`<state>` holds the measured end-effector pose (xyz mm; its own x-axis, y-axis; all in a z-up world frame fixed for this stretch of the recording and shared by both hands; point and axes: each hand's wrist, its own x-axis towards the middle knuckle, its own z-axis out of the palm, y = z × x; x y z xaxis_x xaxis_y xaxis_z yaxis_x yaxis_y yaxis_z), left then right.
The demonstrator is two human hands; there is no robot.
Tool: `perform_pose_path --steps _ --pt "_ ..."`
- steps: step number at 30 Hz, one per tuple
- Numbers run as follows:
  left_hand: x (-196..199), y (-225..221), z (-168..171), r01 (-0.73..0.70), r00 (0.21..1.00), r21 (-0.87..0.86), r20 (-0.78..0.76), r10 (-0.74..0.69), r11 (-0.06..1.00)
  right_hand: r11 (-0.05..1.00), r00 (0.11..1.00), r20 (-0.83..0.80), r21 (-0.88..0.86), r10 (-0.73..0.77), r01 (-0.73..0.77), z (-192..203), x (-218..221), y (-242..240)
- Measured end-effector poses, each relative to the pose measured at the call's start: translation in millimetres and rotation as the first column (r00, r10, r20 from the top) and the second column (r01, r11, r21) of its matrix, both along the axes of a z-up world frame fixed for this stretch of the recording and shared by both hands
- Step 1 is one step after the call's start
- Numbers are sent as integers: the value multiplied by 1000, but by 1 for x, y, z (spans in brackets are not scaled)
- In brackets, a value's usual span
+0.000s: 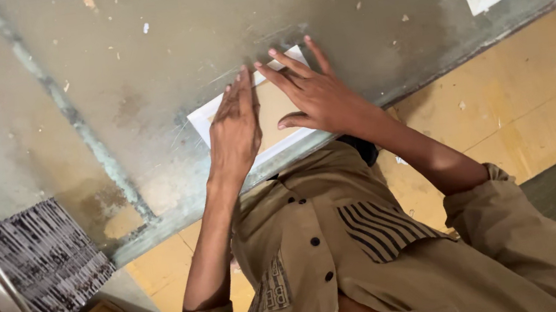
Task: The person applies an adhesive substance to the back of photos and mounts them onto cardstock boards by hand, using a small block to smooth the surfaces before stacking them.
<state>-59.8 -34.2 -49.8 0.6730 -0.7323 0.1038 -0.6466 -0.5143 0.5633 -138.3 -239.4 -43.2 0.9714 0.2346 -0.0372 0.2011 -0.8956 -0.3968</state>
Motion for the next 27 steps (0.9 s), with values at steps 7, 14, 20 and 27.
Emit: perform_pose_path --steps 7,14,20,27 --pt "-2 0 -4 18 999 16 46 -19 1000 999 999 -31 16 -30 31 3 -1 5" --pt "-5 0 -1 27 997 48 72 -30 998 999 996 80 23 -24 23 7 -5 7" --pt "-8 -1 -2 59 991 77 117 -68 995 998 998 7 -30 -62 62 9 -7 14" --pt "-14 -1 -4 51 990 51 127 -58 997 997 996 47 -32 -73 74 8 -17 18"
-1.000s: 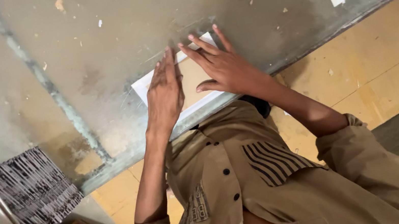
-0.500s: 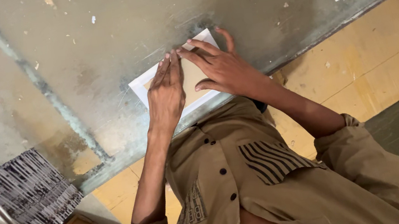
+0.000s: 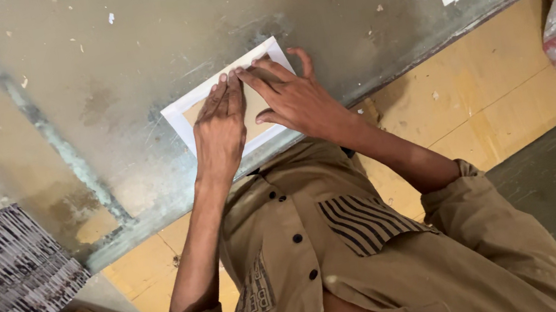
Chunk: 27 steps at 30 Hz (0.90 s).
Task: The person applies an adhesive substance to the back of photos and mounts them onto cardstock boards by hand, using a small block to smooth the surfaces before stacking them.
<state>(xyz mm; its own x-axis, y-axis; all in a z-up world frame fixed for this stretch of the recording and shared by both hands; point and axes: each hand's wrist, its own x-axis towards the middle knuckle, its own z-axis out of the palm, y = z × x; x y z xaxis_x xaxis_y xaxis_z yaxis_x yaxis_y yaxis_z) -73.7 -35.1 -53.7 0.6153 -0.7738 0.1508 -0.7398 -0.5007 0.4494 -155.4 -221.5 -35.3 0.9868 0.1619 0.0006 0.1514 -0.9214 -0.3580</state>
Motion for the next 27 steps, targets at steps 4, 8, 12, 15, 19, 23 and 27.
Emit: perform_pose_path --steps 4,8,12,15,19,23,27 --pt "-2 2 3 7 1000 -22 5 -6 1000 1000 996 87 -21 -6 8 -7 -7 4" --pt "-8 -1 9 18 995 -15 99 -16 1000 995 995 85 -75 -54 60 -13 -14 13" --pt "-20 -2 20 -100 994 27 -31 100 995 992 991 48 0 -128 128 -8 -23 21" --pt "-14 -3 28 -183 972 67 -135 191 981 990 988 83 -40 -132 135 -3 -11 16" --pt "-21 1 25 -115 991 144 79 105 983 977 997 72 -214 3 12 -11 -11 17" --pt "-12 22 25 -217 976 240 40 214 946 982 999 -20 -183 -47 43 -16 8 6" --pt "-23 79 24 -343 938 357 83 336 869 963 977 -4 -173 -212 208 -13 -4 -8"
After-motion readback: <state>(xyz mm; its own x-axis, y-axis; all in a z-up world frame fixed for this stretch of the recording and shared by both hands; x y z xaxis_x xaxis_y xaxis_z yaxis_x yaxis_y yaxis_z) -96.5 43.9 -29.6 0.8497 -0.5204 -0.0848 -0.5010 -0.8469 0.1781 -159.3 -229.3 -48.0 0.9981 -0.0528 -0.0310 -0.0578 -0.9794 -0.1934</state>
